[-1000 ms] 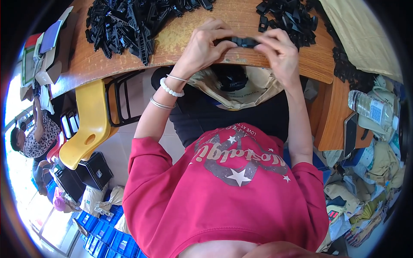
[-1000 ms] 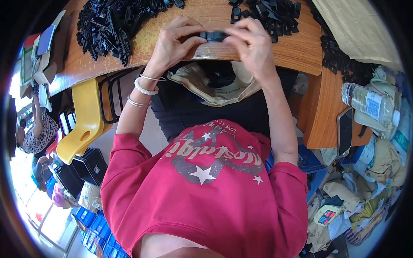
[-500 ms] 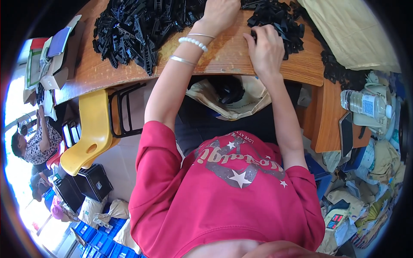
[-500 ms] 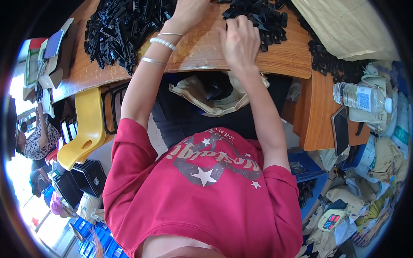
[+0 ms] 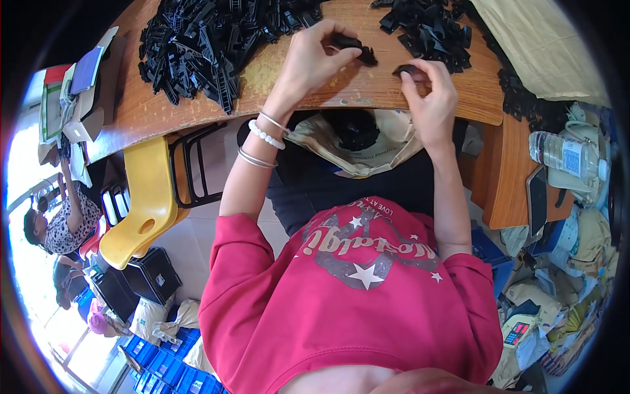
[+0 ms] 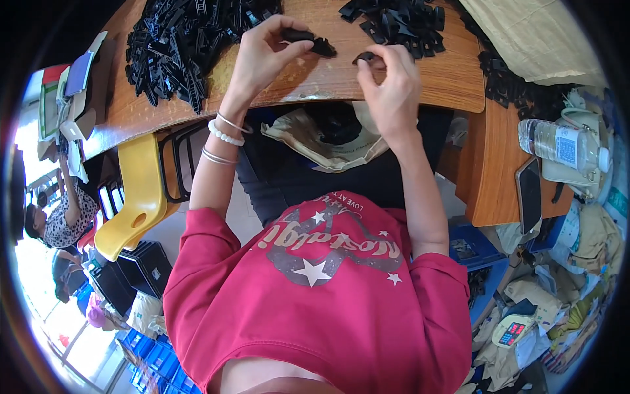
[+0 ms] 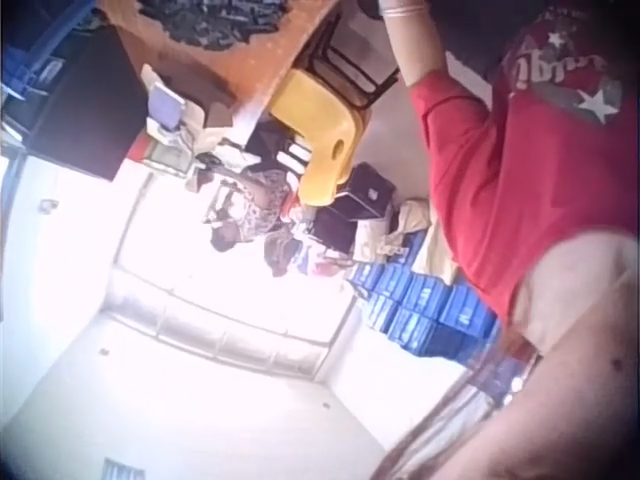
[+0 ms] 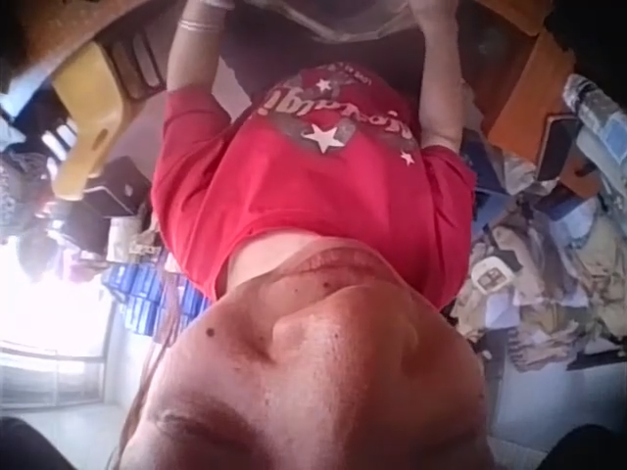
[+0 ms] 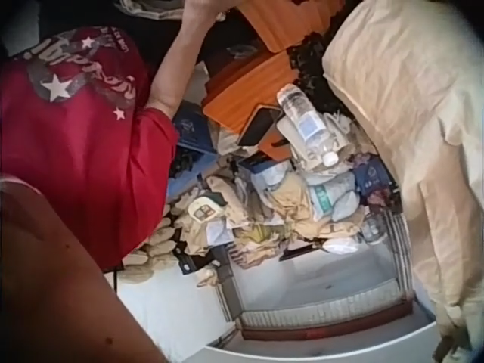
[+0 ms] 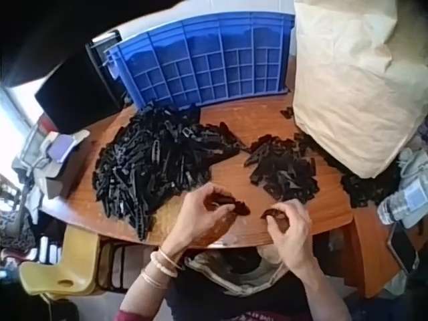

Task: The recorder is manually assembling small black plastic components at a workbench in a manufacturing setting.

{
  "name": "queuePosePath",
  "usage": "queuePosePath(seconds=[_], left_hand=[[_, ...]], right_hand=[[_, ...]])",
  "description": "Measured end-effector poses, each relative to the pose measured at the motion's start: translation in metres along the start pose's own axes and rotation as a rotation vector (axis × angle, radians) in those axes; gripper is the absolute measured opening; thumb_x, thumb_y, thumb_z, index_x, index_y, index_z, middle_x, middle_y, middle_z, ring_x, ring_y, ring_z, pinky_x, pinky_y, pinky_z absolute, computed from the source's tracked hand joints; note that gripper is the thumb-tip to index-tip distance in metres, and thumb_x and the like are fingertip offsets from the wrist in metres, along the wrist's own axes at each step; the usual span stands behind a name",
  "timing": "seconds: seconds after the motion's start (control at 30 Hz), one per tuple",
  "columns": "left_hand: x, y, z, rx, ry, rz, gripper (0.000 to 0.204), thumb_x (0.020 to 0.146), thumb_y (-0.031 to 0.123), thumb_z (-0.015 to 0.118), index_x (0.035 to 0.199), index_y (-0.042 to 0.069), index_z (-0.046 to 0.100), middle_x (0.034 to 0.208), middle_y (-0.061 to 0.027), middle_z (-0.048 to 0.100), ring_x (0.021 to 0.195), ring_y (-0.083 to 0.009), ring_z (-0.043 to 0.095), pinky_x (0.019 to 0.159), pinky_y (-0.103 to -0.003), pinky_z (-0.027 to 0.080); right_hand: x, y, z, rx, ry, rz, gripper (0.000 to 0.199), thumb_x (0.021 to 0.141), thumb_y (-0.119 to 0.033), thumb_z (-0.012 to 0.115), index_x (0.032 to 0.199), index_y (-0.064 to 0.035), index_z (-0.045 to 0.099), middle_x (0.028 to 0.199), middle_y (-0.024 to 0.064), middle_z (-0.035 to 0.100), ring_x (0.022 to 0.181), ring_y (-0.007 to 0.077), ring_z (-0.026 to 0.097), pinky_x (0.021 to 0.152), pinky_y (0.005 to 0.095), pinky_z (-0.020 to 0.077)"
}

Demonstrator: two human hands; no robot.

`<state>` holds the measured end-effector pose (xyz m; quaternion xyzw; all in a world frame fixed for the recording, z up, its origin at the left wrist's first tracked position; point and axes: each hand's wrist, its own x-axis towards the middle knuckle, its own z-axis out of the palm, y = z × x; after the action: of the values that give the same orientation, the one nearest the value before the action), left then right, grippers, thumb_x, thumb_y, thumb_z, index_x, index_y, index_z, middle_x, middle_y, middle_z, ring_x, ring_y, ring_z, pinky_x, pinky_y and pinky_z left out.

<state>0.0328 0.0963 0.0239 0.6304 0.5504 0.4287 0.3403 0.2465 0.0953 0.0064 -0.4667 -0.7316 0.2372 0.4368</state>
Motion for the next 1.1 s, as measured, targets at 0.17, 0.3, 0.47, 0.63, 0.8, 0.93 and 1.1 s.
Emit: queuePosePath(seconds=[0.17,0.3,0.47,0.63,0.8,0.93,1.1], left_hand=[[-0.012,-0.015,-0.001,0.218,-0.043,0.211,0.022,0.078,0.005,0.074,0.099,0.0,0.069,0.098,-0.0068,0.068,0.09,-0.0174,0.065,0.081,-0.027,0.051],[-0.013,-0.017,0.002,0.359,-0.052,0.279,0.024,0.076,0.008,0.075,0.098,0.001,0.071,0.097,-0.0074,0.065,0.096,-0.0226,0.06,0.082,-0.031,0.049],[-0.01,-0.018,0.001,0.305,-0.098,0.31,0.024,0.075,0.009,0.076,0.097,0.001,0.072,0.096,-0.0074,0.066,0.091,-0.022,0.062,0.079,-0.031,0.05],[-0.01,-0.017,0.002,0.303,-0.08,0.311,0.027,0.075,0.014,0.078,0.098,0.002,0.073,0.095,-0.007,0.066,0.085,-0.0211,0.064,0.076,-0.03,0.05],[0.013,-0.006,-0.014,0.134,-0.288,0.103,0.047,0.073,0.033,0.081,0.108,0.003,0.07,0.1,-0.007,0.068,0.087,-0.0151,0.064,0.079,-0.029,0.053],[0.075,-0.004,0.029,0.331,0.126,0.435,0.02,0.082,0.01,0.064,0.098,-0.002,0.061,0.089,-0.0224,0.062,0.086,-0.0415,0.059,0.077,-0.044,0.05],[0.108,-0.013,0.046,0.569,0.156,0.271,0.014,0.08,0.009,0.064,0.084,-0.004,0.065,0.085,-0.0233,0.063,0.082,-0.0398,0.061,0.076,-0.044,0.05]], right_hand=[[0.006,-0.002,-0.016,-0.017,-0.134,0.185,0.018,0.08,-0.003,0.072,0.095,0.004,0.067,0.081,0.0062,0.062,0.071,0.0133,0.058,0.065,0.0269,0.0468],[0.009,0.002,-0.007,0.221,-0.242,0.151,0.018,0.082,-0.002,0.072,0.098,0.0046,0.068,0.081,0.0045,0.063,0.071,0.0066,0.054,0.064,0.0218,0.044],[0.017,0.01,-0.002,0.204,-0.286,0.022,0.019,0.079,-0.005,0.074,0.096,0.0027,0.07,0.087,0.0053,0.063,0.077,0.0139,0.058,0.069,0.0246,0.0461],[0.018,0.013,0.012,0.168,-0.247,-0.118,0.02,0.078,-0.007,0.074,0.096,0.0023,0.07,0.09,0.007,0.061,0.081,0.0192,0.059,0.073,0.0284,0.0468],[0.008,0.01,-0.011,0.208,-0.268,-0.117,0.01,0.08,-0.004,0.071,0.088,0.0003,0.072,0.085,0.0069,0.062,0.081,0.0182,0.059,0.07,0.0295,0.0472],[0.026,0.021,0.0,-0.207,0.133,-0.252,0.011,0.078,-0.01,0.073,0.086,-0.0028,0.071,0.085,0.0069,0.06,0.081,0.0243,0.056,0.072,0.0356,0.0435],[0.029,0.02,0.016,-0.484,0.145,-0.26,0.014,0.073,-0.011,0.075,0.083,-0.0044,0.068,0.093,0.0055,0.057,0.09,0.0246,0.052,0.073,0.037,0.0372]])
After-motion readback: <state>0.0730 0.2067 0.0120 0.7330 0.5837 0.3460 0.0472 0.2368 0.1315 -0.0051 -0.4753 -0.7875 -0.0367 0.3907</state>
